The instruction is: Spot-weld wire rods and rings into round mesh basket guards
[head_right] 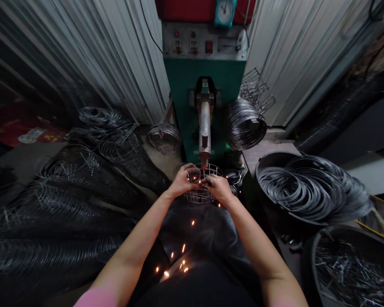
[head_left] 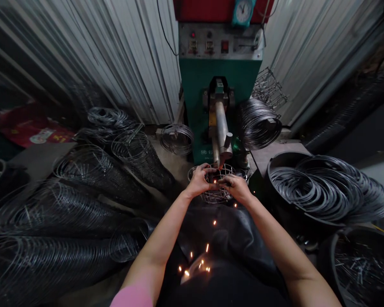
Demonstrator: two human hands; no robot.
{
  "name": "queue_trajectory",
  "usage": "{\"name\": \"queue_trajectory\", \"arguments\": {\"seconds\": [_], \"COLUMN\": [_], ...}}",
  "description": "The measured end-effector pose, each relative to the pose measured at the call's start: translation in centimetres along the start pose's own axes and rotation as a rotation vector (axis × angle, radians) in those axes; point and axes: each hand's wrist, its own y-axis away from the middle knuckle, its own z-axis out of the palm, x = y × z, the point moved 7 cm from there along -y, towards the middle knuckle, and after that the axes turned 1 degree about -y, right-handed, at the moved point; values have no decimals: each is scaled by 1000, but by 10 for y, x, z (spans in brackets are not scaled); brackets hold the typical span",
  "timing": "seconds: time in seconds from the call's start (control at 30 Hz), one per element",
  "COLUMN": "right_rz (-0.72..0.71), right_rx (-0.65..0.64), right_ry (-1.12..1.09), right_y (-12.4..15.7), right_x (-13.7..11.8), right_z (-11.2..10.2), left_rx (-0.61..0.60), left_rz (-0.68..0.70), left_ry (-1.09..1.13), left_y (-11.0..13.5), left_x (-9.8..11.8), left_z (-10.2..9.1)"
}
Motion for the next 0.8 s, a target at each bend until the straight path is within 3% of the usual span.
{"name": "queue_trajectory", "arguments": {"seconds": [0.2,0.37,0.57,0.7,0.8], "right_rz": [13,14,56,109,314], "right_rx": [15,-5,23,183,322], "right_ry": [39,52,88,-41,-282], "right_y": [5,2,-13,8,39], "right_x": [1,5,8,10,29], "right_z": [-1,-1,-4,-13,-17], "left_rx": [8,61,89,89,97], "left_rz": [-16,10,-76,-44,-56], "left_ry": [-23,-167,-101,-43,-68], "left_y": [2,1,-10,-14,-20], "left_x": [7,15,-1,-6,-9], "left_z": [-2,-5,-2,-1,-2]}}
